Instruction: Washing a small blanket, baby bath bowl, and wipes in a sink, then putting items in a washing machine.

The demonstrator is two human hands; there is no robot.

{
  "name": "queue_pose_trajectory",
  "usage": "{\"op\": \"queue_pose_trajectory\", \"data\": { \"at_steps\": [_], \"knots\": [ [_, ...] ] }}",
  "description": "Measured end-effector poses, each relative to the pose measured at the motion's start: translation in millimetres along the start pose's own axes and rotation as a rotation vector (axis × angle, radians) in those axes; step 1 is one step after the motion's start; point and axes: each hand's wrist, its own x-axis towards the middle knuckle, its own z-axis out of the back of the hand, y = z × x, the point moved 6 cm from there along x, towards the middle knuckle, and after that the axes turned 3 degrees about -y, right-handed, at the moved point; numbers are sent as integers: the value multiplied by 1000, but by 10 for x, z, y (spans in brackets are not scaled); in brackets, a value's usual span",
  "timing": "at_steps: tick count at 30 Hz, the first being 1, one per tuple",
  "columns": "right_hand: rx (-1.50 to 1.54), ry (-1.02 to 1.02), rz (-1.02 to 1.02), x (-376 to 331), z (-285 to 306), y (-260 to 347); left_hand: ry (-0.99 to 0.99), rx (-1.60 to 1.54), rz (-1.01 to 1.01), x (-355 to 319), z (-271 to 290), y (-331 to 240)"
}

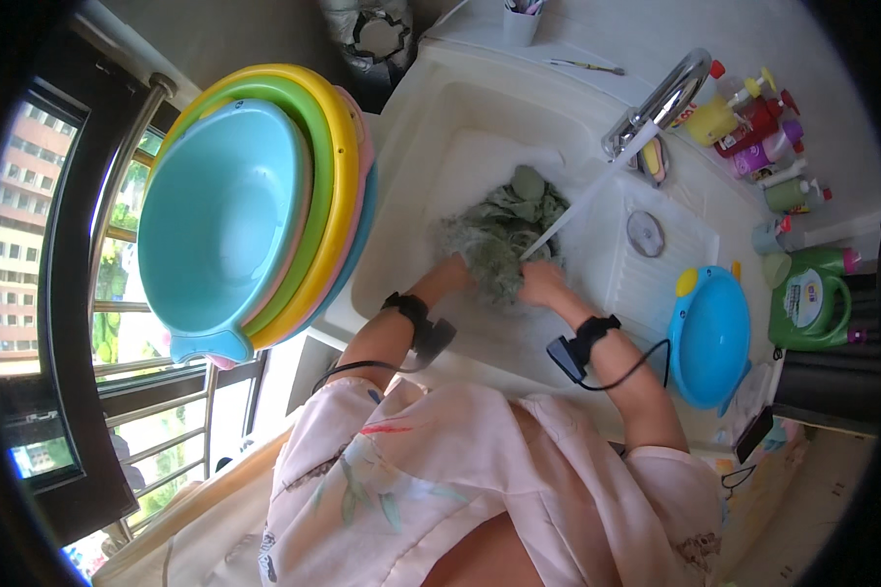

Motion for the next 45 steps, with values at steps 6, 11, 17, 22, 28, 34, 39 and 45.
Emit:
{"op": "queue_pose_trajectory", "data": {
  "at_steps": [6, 11, 17, 22, 28, 34, 39, 45],
  "knots": [
    [-131, -348, 141, -268, 138, 226, -147, 237, -153, 318, -253, 98],
    [-272, -310, 155, 92, 56, 361, -141, -8, -259, 625, -401, 398],
    [263, -415, 71, -255, 698, 9, -172, 15, -440, -131, 76, -240],
    [703, -639, 87, -692, 1566, -71, -532, -297, -678, -171, 285, -565],
    [1063, -720, 205, -876, 1920, -451, -150, -922, -512, 15, 320, -738],
    [745, -595, -183, -370, 1184, -792, -222, -1050, -11, 27, 554, -429],
    [968, -533, -384, 204, 528, -1162, -200, -1061, -101, -13, 853, -701],
    [859, -719, -191, -166, 1130, -536, -592, -430, -141, -116, 1088, -488]
  ]
}}
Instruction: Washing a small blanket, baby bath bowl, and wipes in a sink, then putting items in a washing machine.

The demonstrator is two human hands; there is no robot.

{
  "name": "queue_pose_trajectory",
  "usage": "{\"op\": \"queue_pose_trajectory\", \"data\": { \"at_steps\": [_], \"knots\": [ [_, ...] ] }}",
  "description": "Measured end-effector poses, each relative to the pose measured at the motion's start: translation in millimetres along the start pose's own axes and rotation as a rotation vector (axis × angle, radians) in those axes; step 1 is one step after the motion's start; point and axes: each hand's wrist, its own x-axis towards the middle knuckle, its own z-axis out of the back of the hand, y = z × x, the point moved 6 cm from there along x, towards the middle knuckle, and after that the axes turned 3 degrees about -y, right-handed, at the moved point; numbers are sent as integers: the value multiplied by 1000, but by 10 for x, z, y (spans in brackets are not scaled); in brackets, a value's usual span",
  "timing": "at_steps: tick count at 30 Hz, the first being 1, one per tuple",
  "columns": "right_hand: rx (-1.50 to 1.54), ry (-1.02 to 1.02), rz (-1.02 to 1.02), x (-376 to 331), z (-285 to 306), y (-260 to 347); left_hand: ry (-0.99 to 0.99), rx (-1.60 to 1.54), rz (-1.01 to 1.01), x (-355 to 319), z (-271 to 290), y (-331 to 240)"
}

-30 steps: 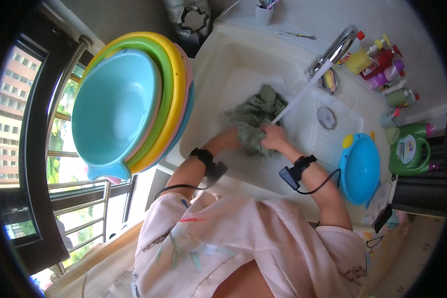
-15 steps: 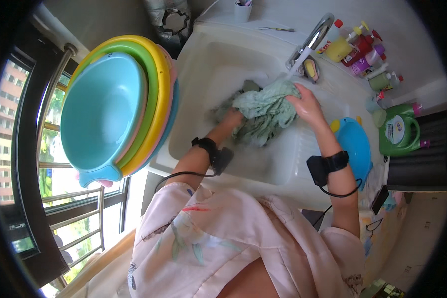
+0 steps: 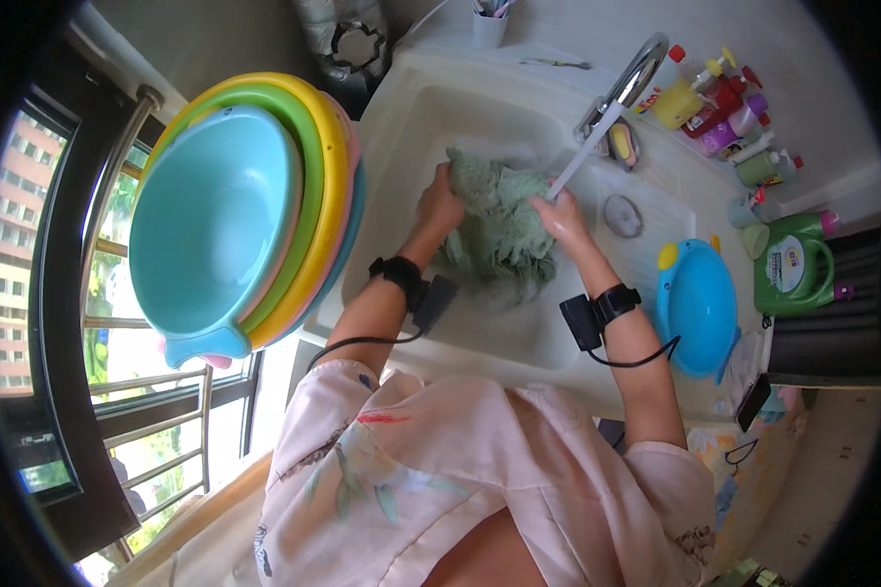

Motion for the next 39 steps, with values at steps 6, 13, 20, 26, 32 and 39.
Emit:
{"op": "queue_pose_trajectory", "data": {
  "at_steps": [6, 13, 20, 26, 32, 39],
  "knots": [
    [97, 24, -2, -206, 220, 355, -383, -451, 57, -239, 224, -112],
    [-27, 75, 196, -424, -24, 299, 614, -599, 335, -525, -500, -20],
    [80, 306, 495, -1038, -478, 478, 489, -879, 560, -197, -955, 804],
    [-121, 364, 31, -588, -460, -388, 7, -1006, 259, -362, 93, -153],
    [193, 681, 149, -520, -1003, -261, 274, -1446, 148, -542, 452, -925],
    [323, 722, 155, -603, -1092, -64, 309, -1596, 96, -724, 779, -1401]
  ]
}}
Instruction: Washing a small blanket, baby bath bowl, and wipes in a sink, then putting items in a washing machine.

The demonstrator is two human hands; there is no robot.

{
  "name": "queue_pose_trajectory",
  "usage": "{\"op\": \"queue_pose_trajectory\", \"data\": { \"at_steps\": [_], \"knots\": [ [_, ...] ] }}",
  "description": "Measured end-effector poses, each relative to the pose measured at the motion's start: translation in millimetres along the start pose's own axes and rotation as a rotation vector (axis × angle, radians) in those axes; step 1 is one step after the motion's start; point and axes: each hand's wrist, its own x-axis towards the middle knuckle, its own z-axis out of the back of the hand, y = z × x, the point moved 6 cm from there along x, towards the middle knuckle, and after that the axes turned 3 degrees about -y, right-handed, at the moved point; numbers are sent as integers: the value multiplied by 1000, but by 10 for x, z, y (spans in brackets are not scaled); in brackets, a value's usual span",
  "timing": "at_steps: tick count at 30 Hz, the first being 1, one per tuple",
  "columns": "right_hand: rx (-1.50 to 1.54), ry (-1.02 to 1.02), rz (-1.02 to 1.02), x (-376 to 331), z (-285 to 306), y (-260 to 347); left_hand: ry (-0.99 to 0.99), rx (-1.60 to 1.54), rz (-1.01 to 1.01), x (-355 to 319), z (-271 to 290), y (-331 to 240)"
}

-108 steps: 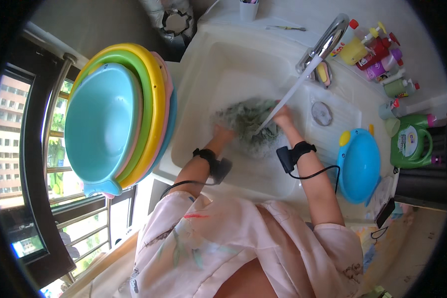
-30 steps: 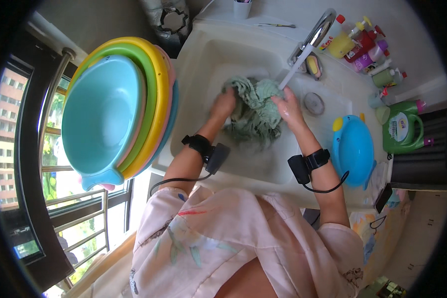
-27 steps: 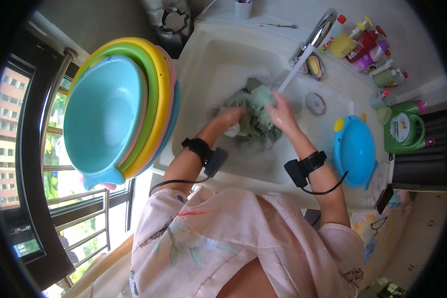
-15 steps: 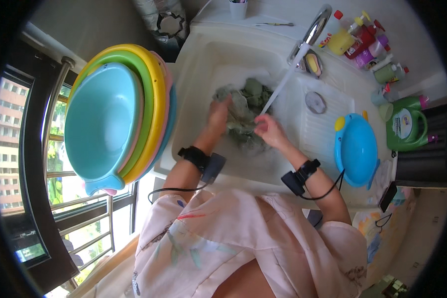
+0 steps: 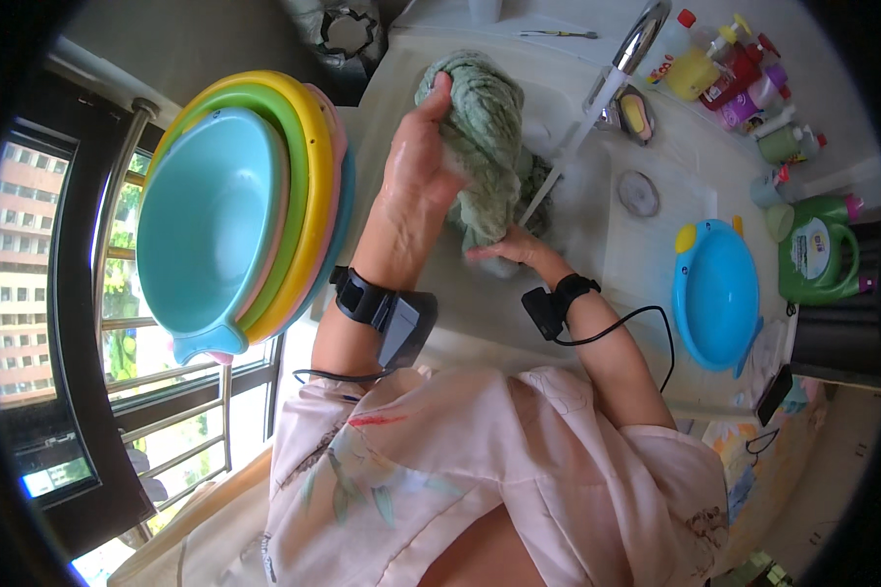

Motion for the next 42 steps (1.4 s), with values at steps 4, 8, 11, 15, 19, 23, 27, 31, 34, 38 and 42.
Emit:
{"op": "queue_pose_trajectory", "data": {
  "at_steps": [4, 8, 11, 15, 19, 23, 27, 31, 34, 38, 42],
  "knots": [
    [-42, -261, -192, -145, 319, -241, -116, -12, 23, 90, 304, -8],
    [-81, -601, -227, -527, 868, 190, -282, 28, -58, 216, 1104, 152],
    [-171, -716, 80, -569, 1062, 668, -455, 212, -250, 315, 2043, 382],
    [-521, -721, 371, -561, 777, 1647, -531, 1151, 131, 205, 2842, 562],
    [-775, -426, 289, -402, 291, 1263, -16, 2305, 727, 65, 2460, 629],
    [-997, 11, 36, -523, -298, 386, -200, 2151, 293, 70, 2416, 484],
    [-954, 498, -324, -598, -369, -422, -115, 2086, 186, 147, 2202, 508],
    [-993, -154, -277, -238, -1, -177, -6, 2137, 307, 218, 2202, 699],
    [-1131, -515, -320, -168, 199, -277, -138, 2122, 297, 212, 2042, 800],
    [-912, -236, -610, -2, 244, -705, 258, 2177, 246, 434, 2679, 1181],
    [-812, -49, -561, -229, 149, -572, 451, 2247, 359, 343, 2381, 1366]
  ]
}}
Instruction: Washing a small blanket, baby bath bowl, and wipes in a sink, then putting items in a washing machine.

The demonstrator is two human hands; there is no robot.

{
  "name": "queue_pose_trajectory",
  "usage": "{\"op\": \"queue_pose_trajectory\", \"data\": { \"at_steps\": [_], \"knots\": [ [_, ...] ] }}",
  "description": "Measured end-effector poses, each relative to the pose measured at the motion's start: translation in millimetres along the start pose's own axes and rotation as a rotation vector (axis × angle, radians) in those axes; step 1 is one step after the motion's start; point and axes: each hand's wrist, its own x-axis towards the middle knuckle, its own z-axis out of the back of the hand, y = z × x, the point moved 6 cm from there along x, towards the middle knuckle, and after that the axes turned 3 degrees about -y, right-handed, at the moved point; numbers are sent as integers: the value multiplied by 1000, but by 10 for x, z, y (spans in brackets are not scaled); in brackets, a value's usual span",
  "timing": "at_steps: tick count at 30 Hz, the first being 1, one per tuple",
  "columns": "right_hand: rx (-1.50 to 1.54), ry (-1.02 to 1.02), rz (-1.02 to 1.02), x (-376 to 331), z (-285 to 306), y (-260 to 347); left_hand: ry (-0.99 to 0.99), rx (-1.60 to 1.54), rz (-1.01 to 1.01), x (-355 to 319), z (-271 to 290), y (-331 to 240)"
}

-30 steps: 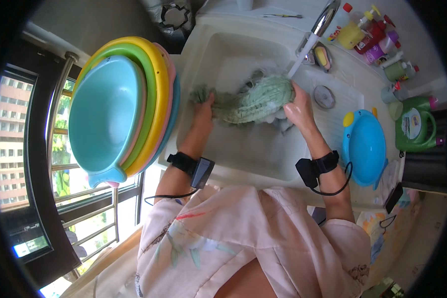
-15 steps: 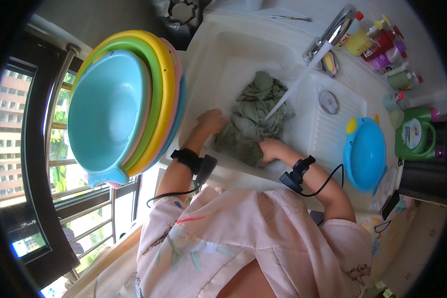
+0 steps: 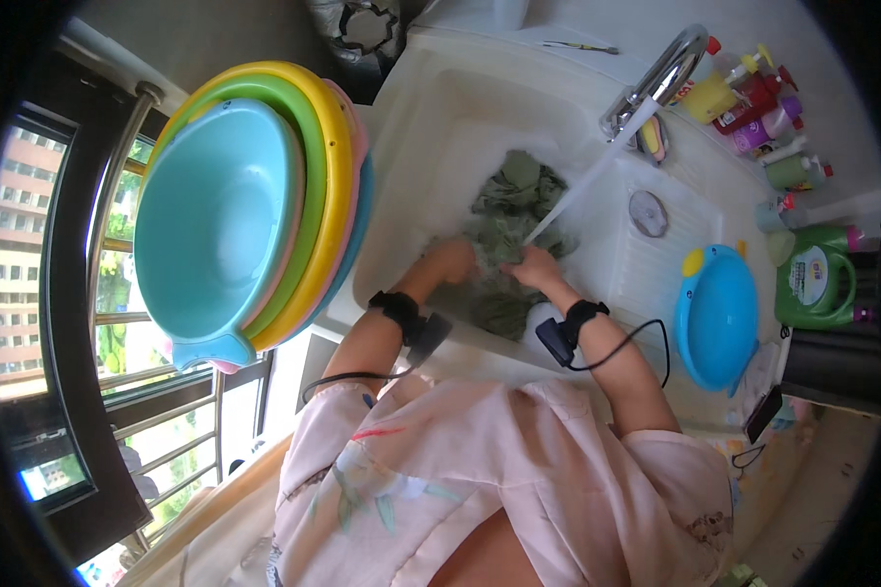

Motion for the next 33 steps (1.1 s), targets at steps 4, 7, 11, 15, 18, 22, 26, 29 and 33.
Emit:
{"op": "queue_pose_trajectory", "data": {
  "at_steps": [4, 7, 11, 15, 18, 22, 26, 29, 33],
  "knots": [
    [539, -167, 108, -373, 660, 298, -158, -23, -66, -12, -1, -223],
    [1222, -167, 258, -759, 1490, 527, -476, -233, 81, -143, 163, -346],
    [1320, -356, 242, -1235, 2311, 578, -498, -800, -12, 16, 333, -425],
    [1299, -447, 254, -1166, 2372, 386, -297, -1218, -236, -40, 565, -781],
    [976, -466, 74, -772, 1960, 20, -266, -1275, 36, -212, 738, -798],
    [1135, -307, 172, -159, 1030, -364, -300, -1497, 297, -174, 657, -529],
    [935, 218, -286, -197, 403, -333, -170, -1994, -66, -172, 783, -606],
    [1646, 132, -179, -265, 297, -150, -28, -2017, -28, -217, 939, -848],
    [1721, -130, -22, -245, 476, -235, -158, -1740, -102, -70, 896, -800]
  ]
}}
